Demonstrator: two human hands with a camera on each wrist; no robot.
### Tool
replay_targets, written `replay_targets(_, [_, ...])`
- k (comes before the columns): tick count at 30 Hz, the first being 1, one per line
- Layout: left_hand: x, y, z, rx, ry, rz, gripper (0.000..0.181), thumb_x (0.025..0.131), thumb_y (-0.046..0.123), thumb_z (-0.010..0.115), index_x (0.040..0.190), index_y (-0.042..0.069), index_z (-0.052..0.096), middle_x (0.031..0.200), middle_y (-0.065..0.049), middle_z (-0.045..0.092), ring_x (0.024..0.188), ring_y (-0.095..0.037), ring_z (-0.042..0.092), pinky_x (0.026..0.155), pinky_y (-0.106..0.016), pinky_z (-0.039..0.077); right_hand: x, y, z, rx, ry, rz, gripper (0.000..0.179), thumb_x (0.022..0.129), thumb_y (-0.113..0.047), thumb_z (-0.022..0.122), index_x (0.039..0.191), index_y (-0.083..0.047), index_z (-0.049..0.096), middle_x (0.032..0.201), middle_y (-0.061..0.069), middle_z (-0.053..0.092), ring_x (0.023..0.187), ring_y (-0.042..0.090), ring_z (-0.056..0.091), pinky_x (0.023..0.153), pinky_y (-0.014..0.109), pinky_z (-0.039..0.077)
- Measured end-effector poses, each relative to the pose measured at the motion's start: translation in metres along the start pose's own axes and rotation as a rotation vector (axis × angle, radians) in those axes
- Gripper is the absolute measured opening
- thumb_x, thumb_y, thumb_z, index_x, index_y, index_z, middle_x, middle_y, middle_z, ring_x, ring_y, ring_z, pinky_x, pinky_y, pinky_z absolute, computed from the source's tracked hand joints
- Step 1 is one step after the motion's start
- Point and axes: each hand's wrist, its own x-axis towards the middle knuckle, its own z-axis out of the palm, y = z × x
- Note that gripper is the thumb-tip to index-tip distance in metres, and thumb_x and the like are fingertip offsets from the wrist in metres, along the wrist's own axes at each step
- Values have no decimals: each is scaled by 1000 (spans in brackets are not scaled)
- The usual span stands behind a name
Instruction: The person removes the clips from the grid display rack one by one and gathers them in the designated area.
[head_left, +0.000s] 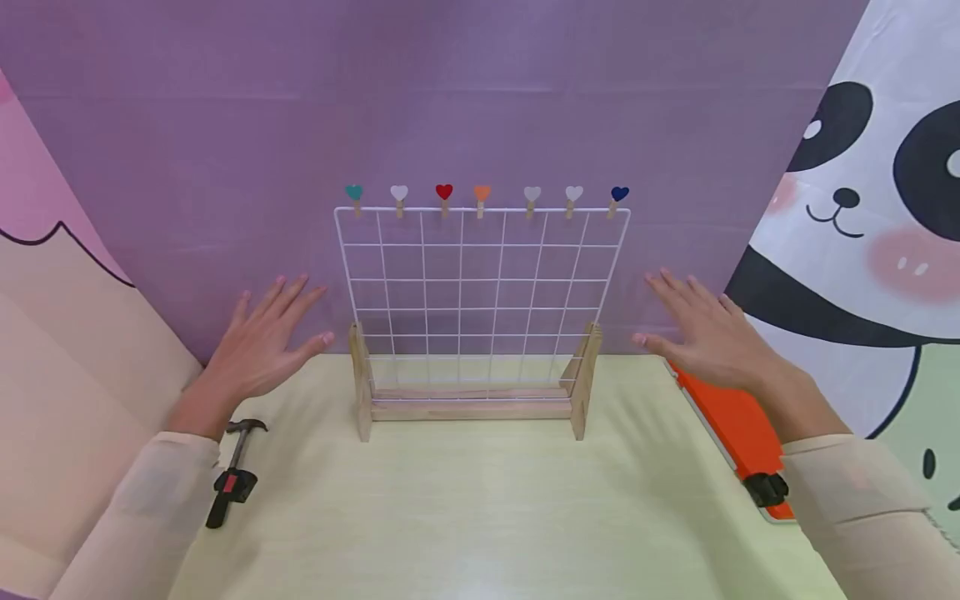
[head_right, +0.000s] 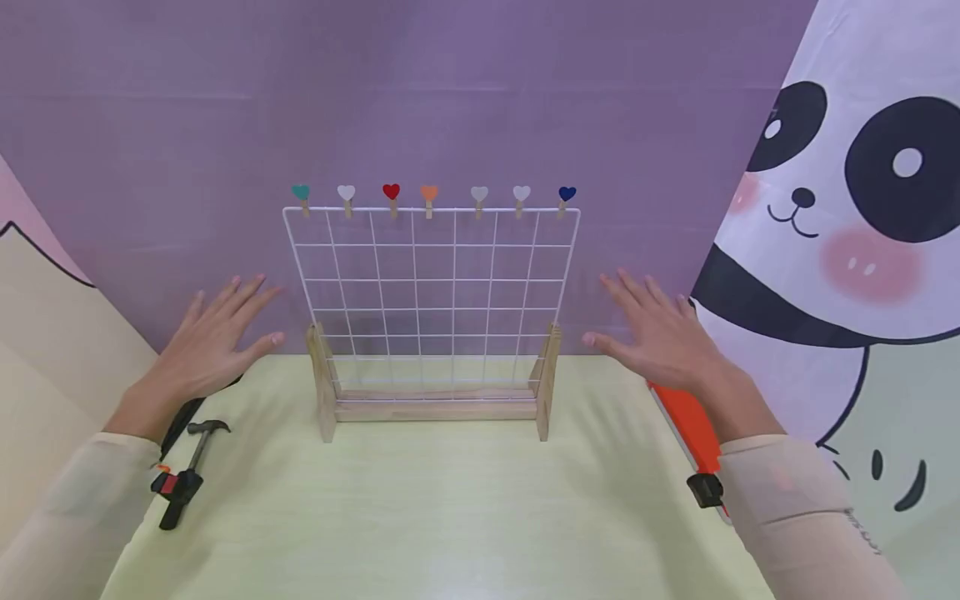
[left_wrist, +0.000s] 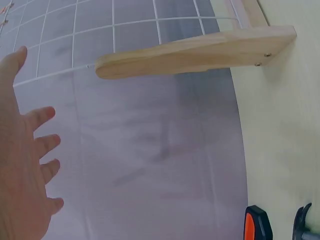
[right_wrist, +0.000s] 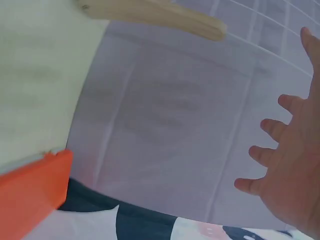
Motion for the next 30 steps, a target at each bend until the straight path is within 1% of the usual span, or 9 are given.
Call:
replay_targets(7, [5,4,6,-92,69,6,72,104,56,47,162,15,33,166,-17,35,154,-43,29,126,-67,21,3,-9,-12,190,142,-24,81,102,-50,57,167,-26,15,171,17,24,152,49,27,114,83,23])
replay_targets(12, [7,8,10,-189,81,-30,69,105,54,48,161,15,35,166,-17,35,151,-45,33,120,-72,30,8,-25,-21,327,293,-70,70,103,-36,62,163,-21,30,165,17,37,144,47,40,110,79,37])
replay_targets(15, [8,9,14,-249,76,-54,68,106,52,49,161,15,35,166,-17,34,151,-45,32,118,-74,31,12,-35,-26,387,383,-111,60,103,-29,63,158,-20,41,158,14,48,137,37,49,116,44,50])
replay_targets(17, [10,9,19,-293,75,-57,68,106,51,49,161,14,36,166,-17,35,152,-45,32,118,-74,31,15,-41,-29,420,434,-138,54,103,-25,63,155,-20,47,152,11,54,133,25,54,110,20,49])
replay_targets(19, [12,9,24,-334,79,-53,67,106,50,49,160,13,37,165,-17,35,152,-44,32,119,-73,31,20,-48,-31,456,478,-174,49,103,-21,63,151,-18,52,146,10,59,127,11,57,101,3,42])
replay_targets(22, [14,10,35,-399,93,-41,64,107,46,50,158,10,39,164,-18,37,152,-44,32,120,-72,30,28,-61,-35,508,520,-232,42,103,-17,63,145,-14,57,138,12,64,118,-5,58,100,3,44])
replay_targets(23, [15,10,39,-417,101,-40,63,107,44,51,157,9,40,163,-19,38,151,-44,32,120,-72,29,31,-67,-35,523,524,-244,41,103,-16,63,144,-13,59,136,12,66,116,-7,58,100,4,46])
replay_targets(26, [17,12,51,-478,122,-47,59,107,37,54,155,5,43,161,-20,40,151,-44,34,122,-70,29,42,-85,-38,577,521,-281,38,103,-14,63,140,-10,61,131,10,68,111,-8,61,99,5,48])
replay_targets(30, [20,19,66,-561,137,-79,57,107,33,54,154,2,43,158,-23,43,147,-45,39,122,-67,33,53,-107,-43,681,494,-309,34,103,-14,64,135,-6,63,125,2,70,109,-2,65,100,9,52])
